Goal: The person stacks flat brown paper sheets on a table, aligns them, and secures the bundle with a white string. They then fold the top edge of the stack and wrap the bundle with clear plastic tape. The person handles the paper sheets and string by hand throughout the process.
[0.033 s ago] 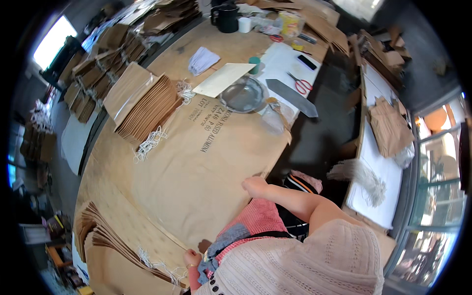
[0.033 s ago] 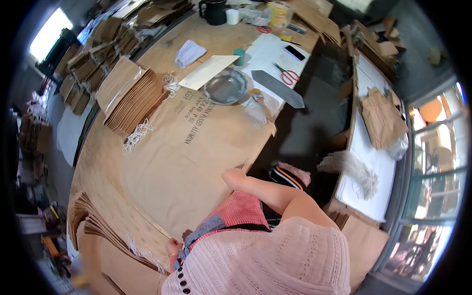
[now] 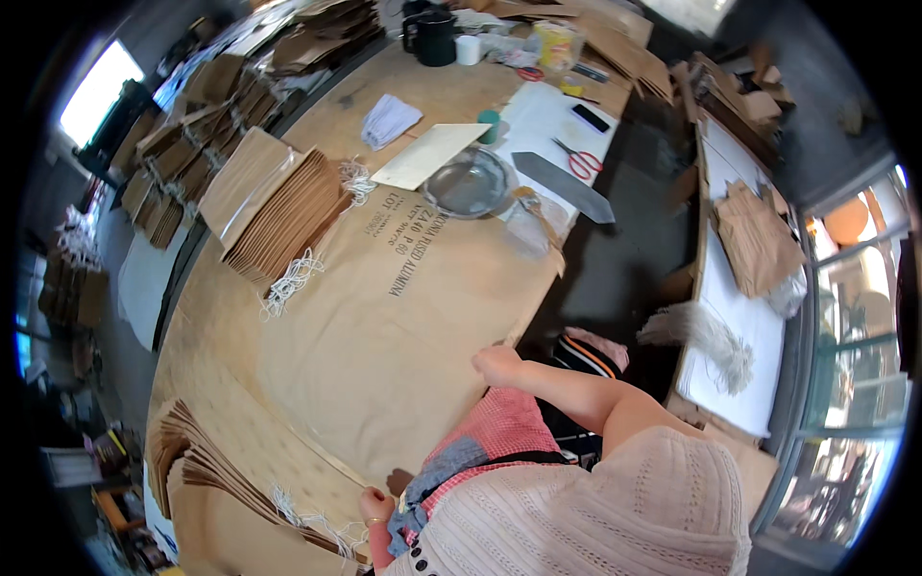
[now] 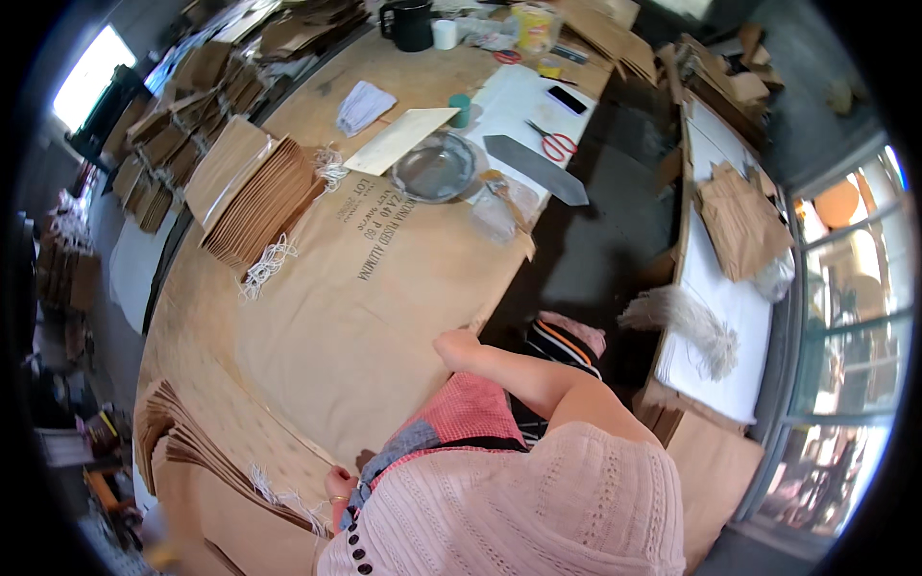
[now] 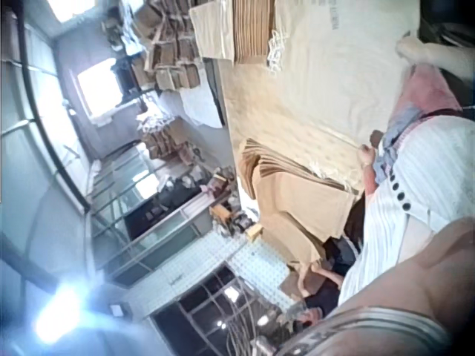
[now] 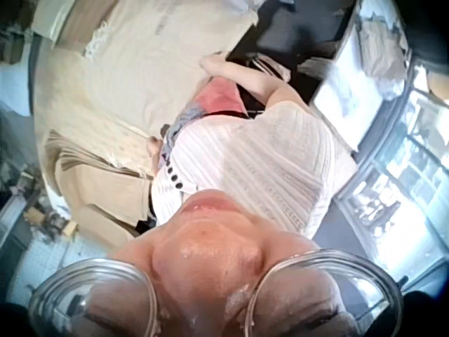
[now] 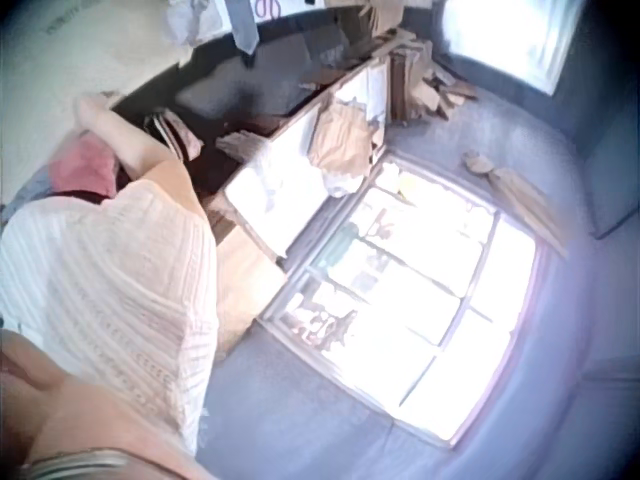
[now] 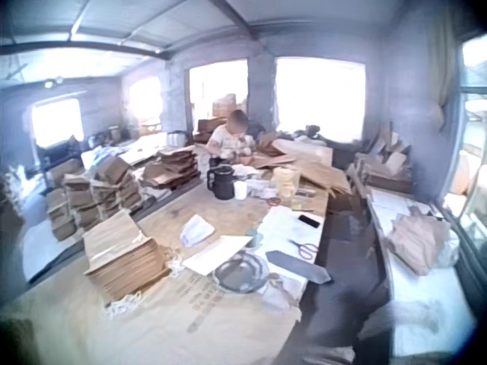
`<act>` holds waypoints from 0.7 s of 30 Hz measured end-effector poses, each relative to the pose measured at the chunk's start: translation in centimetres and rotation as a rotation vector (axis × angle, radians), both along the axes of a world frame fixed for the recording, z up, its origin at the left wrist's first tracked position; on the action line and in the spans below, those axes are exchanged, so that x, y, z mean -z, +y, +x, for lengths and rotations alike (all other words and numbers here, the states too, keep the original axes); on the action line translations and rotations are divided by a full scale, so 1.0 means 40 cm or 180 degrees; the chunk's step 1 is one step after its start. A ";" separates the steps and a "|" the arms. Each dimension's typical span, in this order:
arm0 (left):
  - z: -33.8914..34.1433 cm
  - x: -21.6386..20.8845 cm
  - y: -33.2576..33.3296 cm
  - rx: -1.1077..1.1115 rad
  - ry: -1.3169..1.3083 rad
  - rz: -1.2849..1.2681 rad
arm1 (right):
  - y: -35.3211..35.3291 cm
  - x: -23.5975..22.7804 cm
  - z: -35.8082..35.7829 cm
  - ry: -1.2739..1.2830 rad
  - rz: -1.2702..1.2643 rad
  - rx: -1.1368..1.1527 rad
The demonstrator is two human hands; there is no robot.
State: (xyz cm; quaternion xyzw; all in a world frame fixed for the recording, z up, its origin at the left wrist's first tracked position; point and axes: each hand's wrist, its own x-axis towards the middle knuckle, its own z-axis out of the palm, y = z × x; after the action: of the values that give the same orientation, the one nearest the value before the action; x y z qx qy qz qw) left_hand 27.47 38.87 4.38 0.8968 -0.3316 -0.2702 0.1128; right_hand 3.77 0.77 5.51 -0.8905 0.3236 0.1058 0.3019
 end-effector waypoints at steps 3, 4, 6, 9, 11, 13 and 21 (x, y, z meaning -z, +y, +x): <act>0.024 0.044 0.064 -0.0403 0.0678 -0.0592 | 0.113 0.014 -0.041 0.0008 0.0302 0.0257; 0.041 0.072 0.091 -0.0121 0.0664 -0.0662 | 0.152 0.017 -0.048 -0.0016 0.0278 0.0251; 0.052 0.080 0.130 0.0262 0.0505 -0.0103 | 0.245 0.025 -0.068 -0.0031 0.0302 0.0256; 0.052 0.039 0.125 0.1064 0.0250 0.0554 | 0.401 -0.008 -0.154 -0.0322 0.0311 0.0771; 0.022 -0.008 0.094 0.1461 -0.0242 0.0838 | 0.493 -0.042 -0.231 0.0198 0.0439 0.0811; 0.038 0.048 0.090 0.1623 -0.0414 0.0952 | 0.580 -0.033 -0.314 0.0566 0.0658 0.1065; -0.064 0.026 -0.026 0.2119 -0.0469 0.0829 | 0.692 -0.037 -0.479 0.0807 0.0618 0.1788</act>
State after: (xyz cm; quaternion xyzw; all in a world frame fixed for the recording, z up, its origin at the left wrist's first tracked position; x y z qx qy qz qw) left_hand 24.91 37.84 3.34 0.7636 -0.5755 -0.2667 -0.1206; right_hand -15.39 28.45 6.99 -0.7131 0.5802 0.1588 0.3601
